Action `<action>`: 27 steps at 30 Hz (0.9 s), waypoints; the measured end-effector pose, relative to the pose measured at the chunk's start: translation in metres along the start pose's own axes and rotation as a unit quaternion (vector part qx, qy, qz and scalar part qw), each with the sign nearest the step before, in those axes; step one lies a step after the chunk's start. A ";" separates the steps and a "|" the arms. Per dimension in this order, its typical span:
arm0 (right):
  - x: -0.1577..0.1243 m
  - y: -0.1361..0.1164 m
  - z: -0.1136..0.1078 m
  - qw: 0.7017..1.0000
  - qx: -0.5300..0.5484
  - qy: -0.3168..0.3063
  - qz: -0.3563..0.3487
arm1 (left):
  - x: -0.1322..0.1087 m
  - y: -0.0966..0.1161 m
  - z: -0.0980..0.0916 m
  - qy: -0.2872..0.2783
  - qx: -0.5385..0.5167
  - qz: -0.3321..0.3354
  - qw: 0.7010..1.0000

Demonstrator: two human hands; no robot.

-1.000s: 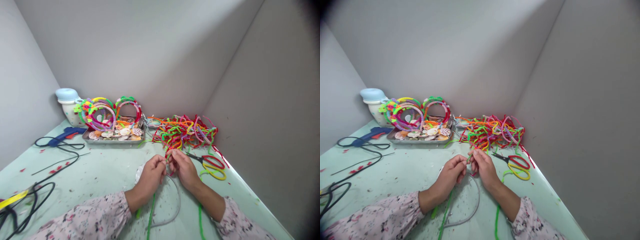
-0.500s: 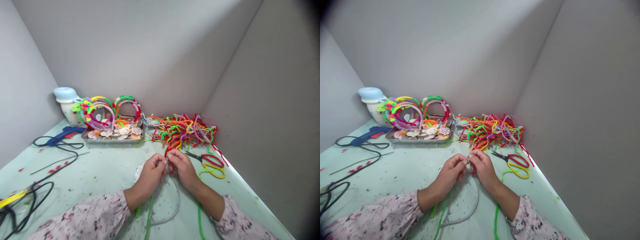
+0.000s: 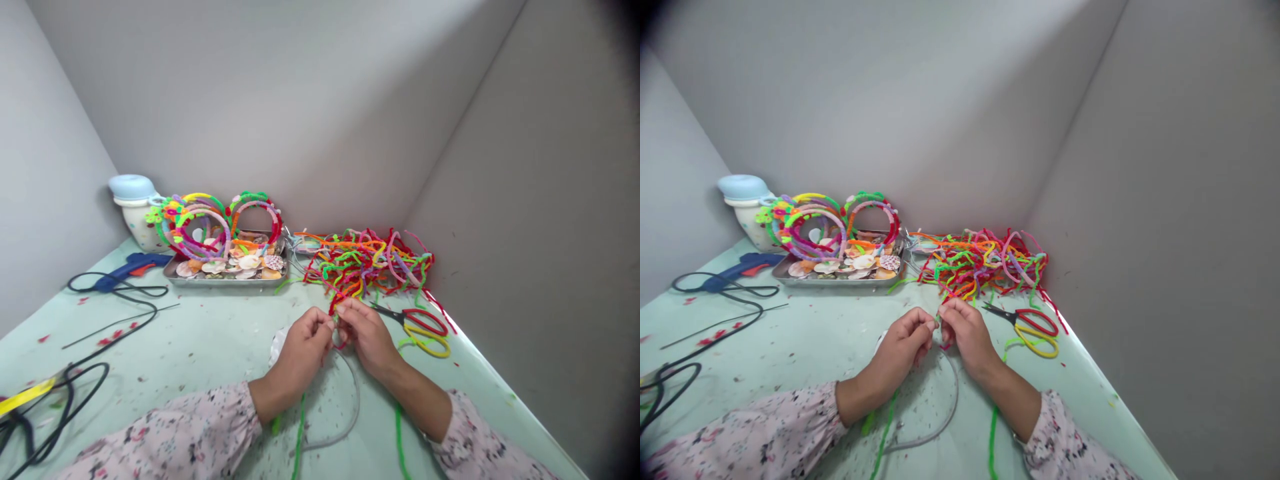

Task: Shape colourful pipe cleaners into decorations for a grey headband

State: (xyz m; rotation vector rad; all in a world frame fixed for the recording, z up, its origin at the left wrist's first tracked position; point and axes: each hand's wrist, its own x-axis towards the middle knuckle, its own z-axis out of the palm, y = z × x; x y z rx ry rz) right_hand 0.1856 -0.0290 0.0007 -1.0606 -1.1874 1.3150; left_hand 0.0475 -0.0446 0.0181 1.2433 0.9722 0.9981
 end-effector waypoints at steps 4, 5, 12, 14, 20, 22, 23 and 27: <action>-0.003 -0.006 0.002 0.999 -0.018 -0.040 -0.017 | 0.000 -0.001 -0.002 0.015 -0.025 0.002 1.000; -0.004 -0.008 0.003 0.999 -0.025 -0.043 -0.020 | 0.001 -0.001 -0.002 0.020 -0.029 0.001 0.999; -0.006 -0.012 0.007 0.996 -0.088 -0.012 -0.028 | 0.002 -0.004 -0.003 0.033 -0.030 -0.001 0.999; -0.005 -0.010 0.006 0.995 -0.095 -0.006 -0.032 | 0.002 -0.004 -0.003 0.034 -0.029 -0.001 0.999; -0.005 -0.008 0.004 0.996 -0.081 -0.002 -0.035 | 0.004 -0.005 -0.004 0.038 -0.028 -0.012 0.999; -0.005 -0.010 0.005 0.996 -0.085 -0.008 -0.028 | 0.004 -0.005 -0.004 0.035 -0.028 -0.009 0.999; -0.006 -0.011 0.006 0.995 -0.091 -0.010 -0.026 | 0.004 -0.005 -0.004 0.034 -0.028 -0.007 0.999; -0.006 -0.014 0.007 0.993 -0.111 -0.009 -0.030 | 0.003 -0.007 -0.004 0.031 -0.030 -0.004 0.999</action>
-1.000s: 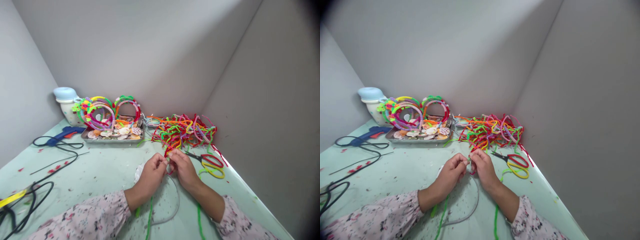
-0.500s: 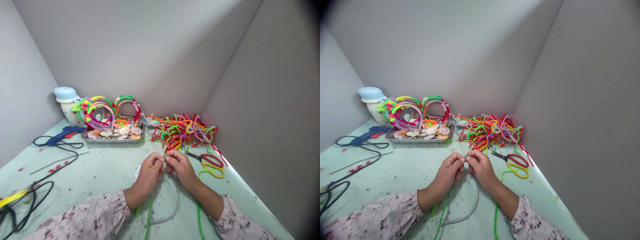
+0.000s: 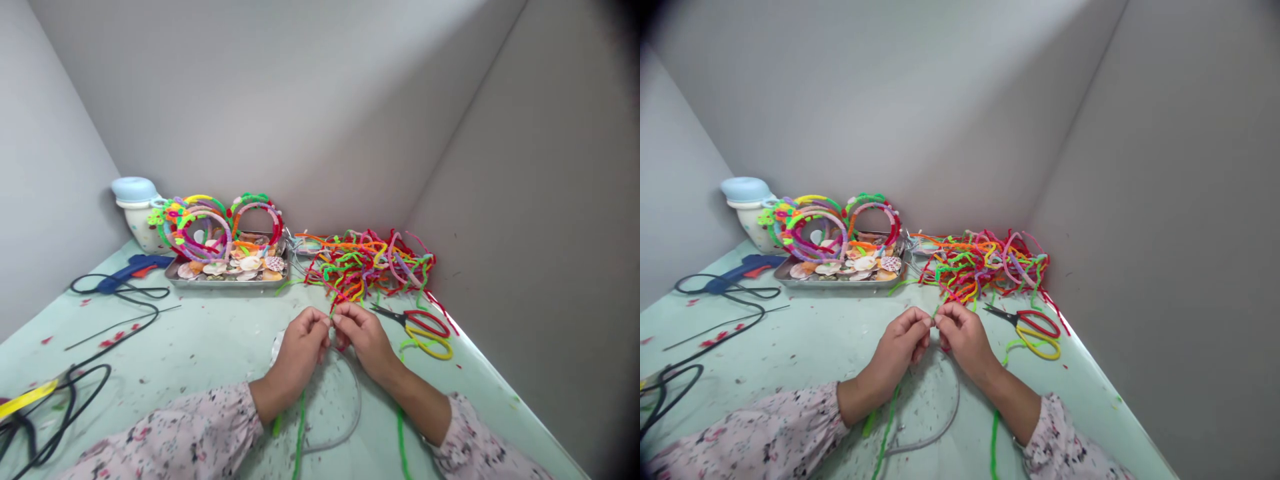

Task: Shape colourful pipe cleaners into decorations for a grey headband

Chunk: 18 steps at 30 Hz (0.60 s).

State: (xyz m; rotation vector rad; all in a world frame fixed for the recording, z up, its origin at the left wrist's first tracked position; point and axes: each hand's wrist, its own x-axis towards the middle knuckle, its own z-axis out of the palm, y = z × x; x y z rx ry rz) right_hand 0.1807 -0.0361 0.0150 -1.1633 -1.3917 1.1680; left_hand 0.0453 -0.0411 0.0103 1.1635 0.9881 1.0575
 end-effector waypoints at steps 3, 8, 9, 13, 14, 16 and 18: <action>0.000 -0.001 0.000 1.000 -0.002 0.002 0.004 | 0.000 -0.001 0.000 -0.002 -0.001 0.002 1.000; 0.000 0.000 0.000 1.000 0.009 0.001 0.005 | 0.000 0.000 0.000 0.000 -0.006 -0.004 1.000; 0.000 0.001 0.000 1.000 0.012 0.000 0.004 | 0.000 0.001 0.000 0.001 -0.006 -0.008 1.000; -0.001 0.001 -0.001 1.000 0.020 -0.006 0.004 | -0.001 0.003 0.001 0.001 0.002 -0.010 1.000; -0.001 0.001 -0.001 1.000 0.018 -0.005 0.005 | -0.001 0.004 0.002 -0.001 0.003 -0.008 1.000; 0.000 0.000 0.000 1.000 0.009 0.001 0.004 | -0.001 0.003 0.002 -0.005 0.005 -0.005 1.000; 0.000 0.000 0.000 1.000 0.006 0.004 0.002 | -0.001 0.003 0.002 -0.008 0.009 -0.002 1.000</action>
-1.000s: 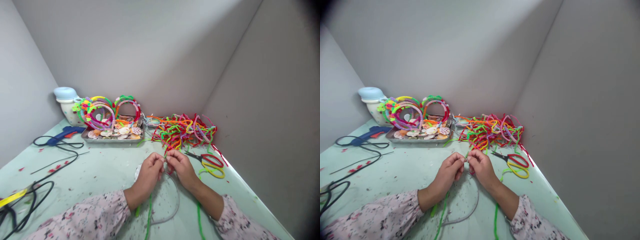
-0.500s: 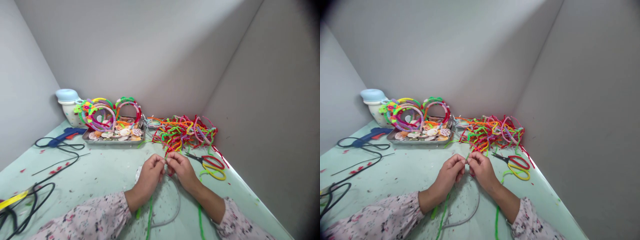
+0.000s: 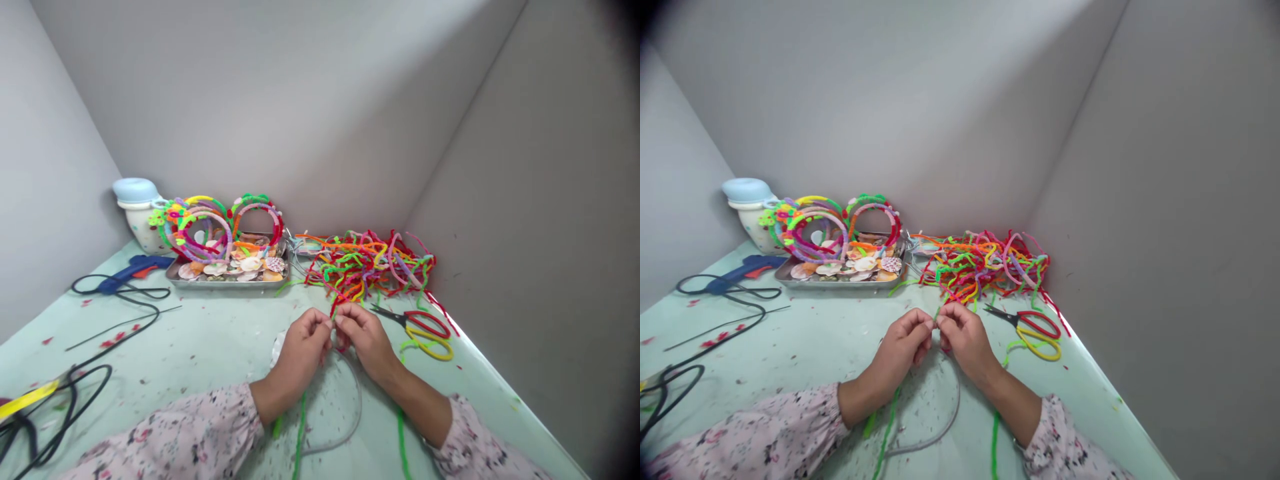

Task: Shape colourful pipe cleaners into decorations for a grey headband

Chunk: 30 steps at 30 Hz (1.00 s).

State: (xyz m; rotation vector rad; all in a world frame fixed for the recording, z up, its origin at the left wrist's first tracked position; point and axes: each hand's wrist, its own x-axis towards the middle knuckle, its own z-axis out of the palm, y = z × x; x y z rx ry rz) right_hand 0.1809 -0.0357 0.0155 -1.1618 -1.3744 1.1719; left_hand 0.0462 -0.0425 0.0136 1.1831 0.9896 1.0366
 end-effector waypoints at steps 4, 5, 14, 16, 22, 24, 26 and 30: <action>0.000 0.000 0.000 1.000 0.005 0.001 0.002 | -0.001 0.000 0.001 -0.011 0.004 0.006 1.000; 0.000 0.000 0.000 1.000 0.005 0.003 0.002 | -0.001 0.000 0.001 -0.015 0.003 0.010 1.000; -0.002 0.005 -0.001 1.000 -0.005 -0.020 -0.019 | 0.003 0.007 -0.004 0.030 0.017 0.054 0.998; -0.002 0.006 0.000 0.999 -0.010 -0.030 -0.016 | 0.007 0.007 -0.007 0.020 0.025 0.060 0.998; -0.002 0.010 0.002 0.999 -0.025 -0.038 -0.027 | 0.014 0.002 -0.011 -0.021 0.050 0.048 0.997; -0.003 0.010 0.001 0.999 -0.021 -0.041 -0.027 | 0.015 0.002 -0.011 -0.033 0.027 0.027 0.999; -0.003 0.010 0.001 0.999 -0.019 -0.042 -0.027 | 0.015 0.003 -0.012 -0.034 0.000 0.008 0.999; -0.004 0.009 0.001 0.999 -0.017 -0.037 -0.026 | 0.016 0.008 -0.014 -0.030 -0.025 -0.011 0.999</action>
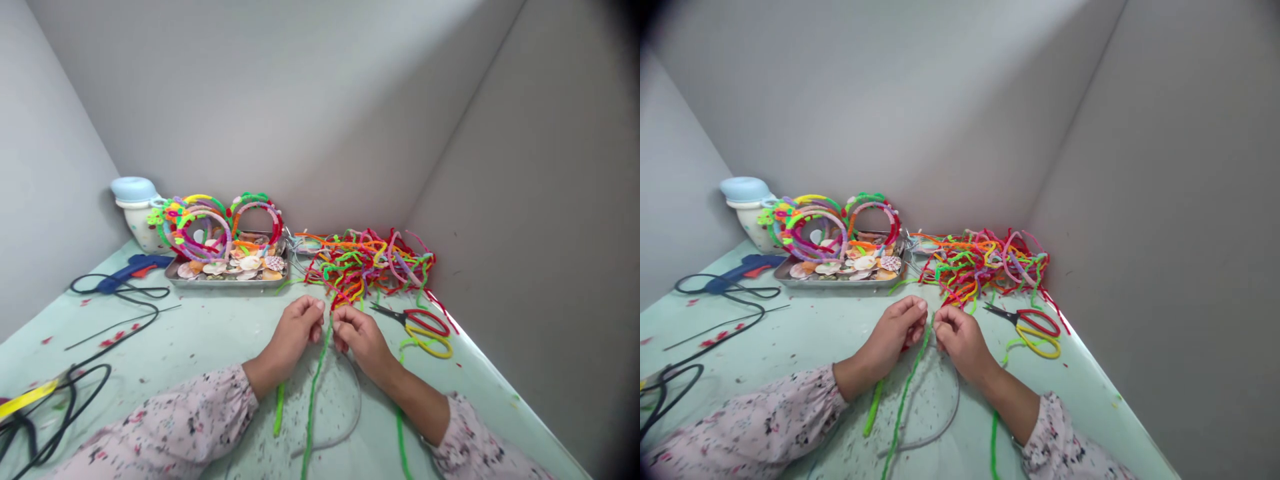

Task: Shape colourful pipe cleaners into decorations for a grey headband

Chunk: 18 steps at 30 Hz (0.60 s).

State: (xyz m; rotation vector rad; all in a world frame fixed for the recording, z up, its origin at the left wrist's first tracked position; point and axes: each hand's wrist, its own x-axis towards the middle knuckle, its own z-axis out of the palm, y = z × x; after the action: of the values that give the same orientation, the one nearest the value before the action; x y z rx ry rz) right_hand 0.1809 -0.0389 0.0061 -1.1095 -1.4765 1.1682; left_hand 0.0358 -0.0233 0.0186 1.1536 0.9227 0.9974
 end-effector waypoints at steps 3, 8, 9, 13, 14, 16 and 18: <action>0.000 0.000 0.001 1.000 0.002 0.000 0.000 | 0.000 0.001 0.000 -0.017 0.025 0.018 0.999; 0.001 -0.001 0.002 1.000 0.004 -0.001 0.008 | 0.000 -0.004 0.000 -0.030 0.041 0.022 0.999; 0.001 -0.002 0.001 1.000 0.011 -0.001 0.013 | 0.000 -0.005 0.000 -0.032 0.030 0.019 0.999; 0.001 -0.005 0.001 0.999 0.025 0.002 0.022 | -0.002 -0.006 0.002 -0.034 -0.009 0.026 0.999; 0.001 -0.006 0.001 0.999 0.025 0.002 0.021 | -0.003 -0.006 0.003 -0.034 -0.020 0.027 0.999; 0.001 -0.006 0.001 1.000 0.023 0.001 0.020 | -0.004 -0.006 0.004 -0.034 -0.037 0.024 0.998; 0.001 -0.006 0.001 0.999 0.023 0.001 0.022 | -0.004 -0.005 0.005 -0.029 -0.049 0.019 0.998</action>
State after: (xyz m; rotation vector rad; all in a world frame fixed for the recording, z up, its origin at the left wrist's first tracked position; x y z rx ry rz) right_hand 0.1794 -0.0391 0.0122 -1.1147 -1.4234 1.2259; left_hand 0.0399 -0.0287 0.0144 1.1156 0.7997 1.0236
